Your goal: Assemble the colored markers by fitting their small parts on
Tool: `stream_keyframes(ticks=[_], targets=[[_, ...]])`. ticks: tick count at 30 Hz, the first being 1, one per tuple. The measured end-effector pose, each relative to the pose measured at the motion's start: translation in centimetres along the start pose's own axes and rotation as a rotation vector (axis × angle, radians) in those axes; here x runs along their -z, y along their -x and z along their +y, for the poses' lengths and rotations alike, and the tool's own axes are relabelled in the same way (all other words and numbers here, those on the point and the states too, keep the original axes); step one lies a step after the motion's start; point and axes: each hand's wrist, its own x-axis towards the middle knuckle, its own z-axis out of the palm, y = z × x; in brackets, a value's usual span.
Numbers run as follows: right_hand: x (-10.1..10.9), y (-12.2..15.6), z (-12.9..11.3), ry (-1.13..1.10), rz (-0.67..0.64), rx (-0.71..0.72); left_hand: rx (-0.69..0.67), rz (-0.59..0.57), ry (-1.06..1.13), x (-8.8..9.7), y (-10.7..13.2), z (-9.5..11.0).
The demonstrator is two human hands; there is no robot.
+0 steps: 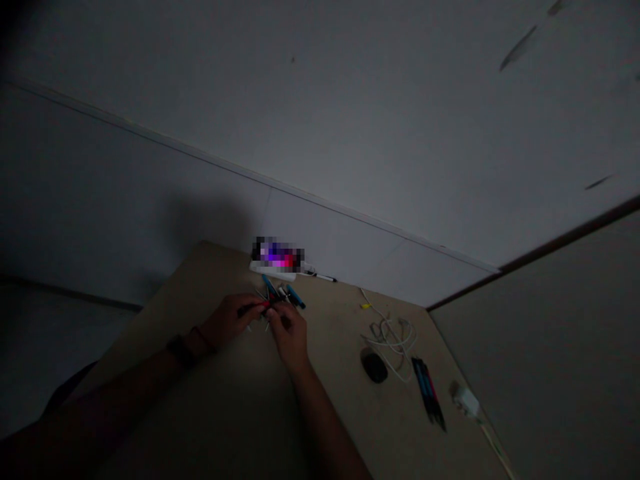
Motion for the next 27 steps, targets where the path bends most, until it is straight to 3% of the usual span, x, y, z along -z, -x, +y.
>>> stream_keyframes(ticks=[8,12,27], targets=[[-0.07,-0.03,-0.55,0.054,-0.042,0.087,0.046,-0.049,0.061,0.32,-0.1,0.5],[-0.2,0.04,-0.48,0.078,-0.034,0.123,0.088,-0.008,0.107,0.33,-0.07,0.64],[-0.48,0.21,-0.61,0.12,-0.054,0.114,0.167,0.021,0.117,0.23,0.04,0.65]])
